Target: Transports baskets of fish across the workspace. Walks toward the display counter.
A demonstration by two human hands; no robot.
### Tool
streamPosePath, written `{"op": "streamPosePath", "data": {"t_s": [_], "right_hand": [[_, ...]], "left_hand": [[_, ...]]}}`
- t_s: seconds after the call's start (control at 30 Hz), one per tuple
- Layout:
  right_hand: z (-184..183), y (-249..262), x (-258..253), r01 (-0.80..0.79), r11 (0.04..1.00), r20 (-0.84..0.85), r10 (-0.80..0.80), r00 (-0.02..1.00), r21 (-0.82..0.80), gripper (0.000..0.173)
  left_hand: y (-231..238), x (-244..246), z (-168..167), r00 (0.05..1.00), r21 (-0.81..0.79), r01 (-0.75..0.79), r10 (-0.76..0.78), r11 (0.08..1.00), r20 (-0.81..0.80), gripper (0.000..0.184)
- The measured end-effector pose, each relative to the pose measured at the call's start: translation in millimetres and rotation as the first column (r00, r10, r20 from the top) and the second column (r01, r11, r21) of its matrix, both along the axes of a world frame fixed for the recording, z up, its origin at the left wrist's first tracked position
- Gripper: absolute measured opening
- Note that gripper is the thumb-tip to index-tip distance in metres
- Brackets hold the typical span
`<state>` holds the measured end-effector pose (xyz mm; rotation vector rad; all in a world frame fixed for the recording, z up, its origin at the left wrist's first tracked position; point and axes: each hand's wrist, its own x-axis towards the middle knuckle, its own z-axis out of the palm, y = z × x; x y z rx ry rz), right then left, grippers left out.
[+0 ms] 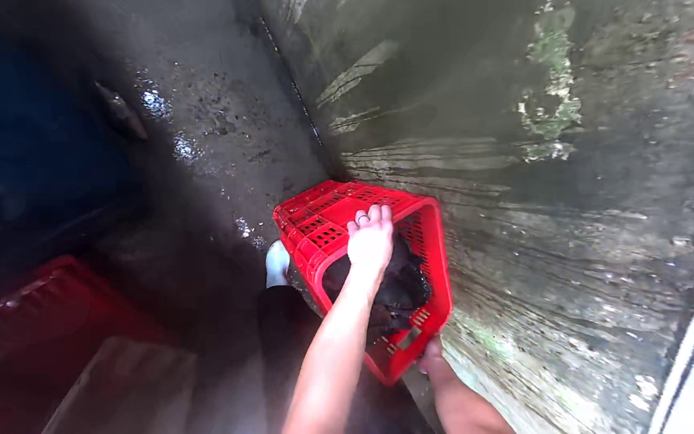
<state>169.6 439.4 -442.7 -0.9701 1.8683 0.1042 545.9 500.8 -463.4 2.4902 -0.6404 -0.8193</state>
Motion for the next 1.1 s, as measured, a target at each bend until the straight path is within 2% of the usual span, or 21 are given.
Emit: {"op": "streamPosePath", "data": {"t_s": [0.03, 0.07, 0.17, 0.2, 0.27, 0.33, 0.4, 0.5, 0.63, 0.7, 0.83, 1.03, 1.1], "right_hand": [[-10.2, -9.4, 3.6, 0.181, 0.983, -0.152, -0.178, 0.972, 0.009, 0.085], [-18.4, -10.8, -2.3, 0.251, 0.967, -0.184, -0.255, 0.949, -0.046, 0.088], [-25.1, -0.6, -30.0, 0.276, 0.933, -0.130, -0.310, 0.942, -0.230, 0.096], [-18.6, 4.5, -31.7, 0.237, 0.939, -0.149, -0.279, 0.949, -0.250, 0.093], [-6.0, 3.4, -17.4, 0.141, 0.950, -0.338, -0.234, 0.912, -0.278, 0.091], [7.1, -6.1, -2.7, -0.017, 0.976, -0.568, -0.111, 0.815, -0.216, 0.090], [15.7, -19.1, 13.1, -0.172, 0.975, -0.630, 0.044, 0.775, -0.143, 0.088], [28.8, -29.9, 37.2, -0.381, 0.918, -0.600, 0.246, 0.761, -0.107, 0.075], [18.1, -19.6, 41.1, -0.465, 0.852, -0.495, 0.305, 0.813, -0.239, 0.067], [21.5, -7.5, 37.7, -0.462, 0.859, -0.463, 0.325, 0.825, -0.221, 0.063], [18.4, 0.9, 34.8, -0.489, 0.848, -0.441, 0.367, 0.819, -0.205, 0.062], [-4.5, 8.3, 32.9, -0.489, 0.818, -0.462, 0.324, 0.826, -0.301, 0.059], [-9.4, 3.2, 34.2, -0.504, 0.817, -0.457, 0.349, 0.818, -0.280, 0.060]], "left_hand": [[2.7, 0.8, -1.6, 1.000, -0.005, -0.002, 0.002, 1.000, -0.011, 0.034], [6.5, 1.7, -3.8, 1.000, -0.009, -0.011, 0.011, 1.000, -0.019, 0.035], [27.0, 3.1, -8.0, 0.998, -0.013, -0.046, 0.047, 0.999, 0.043, 0.030], [39.3, 0.8, -5.5, 0.996, -0.005, -0.071, 0.071, 0.997, 0.061, 0.027], [72.9, -3.2, 2.8, 0.987, 0.046, -0.151, 0.148, 0.988, 0.061, 0.030], [117.3, -17.2, 10.1, 0.962, 0.139, -0.271, 0.262, 0.952, 0.083, 0.034], [163.1, -39.0, 14.7, 0.911, 0.208, -0.410, 0.386, 0.888, 0.146, 0.031], [217.4, -78.4, 21.9, 0.826, 0.255, -0.562, 0.525, 0.786, 0.204, 0.040], [270.1, -108.9, 14.4, 0.737, 0.292, -0.676, 0.626, 0.677, 0.255, 0.054], [288.2, -115.8, 12.4, 0.700, 0.273, -0.714, 0.664, 0.645, 0.263, 0.057], [301.7, -113.6, 3.7, 0.683, 0.149, -0.726, 0.679, 0.672, 0.268, 0.054], [297.4, -104.9, 3.8, 0.701, 0.225, -0.711, 0.645, 0.667, 0.304, 0.059], [292.8, -103.6, 5.4, 0.705, 0.260, -0.708, 0.638, 0.657, 0.308, 0.060]]}}
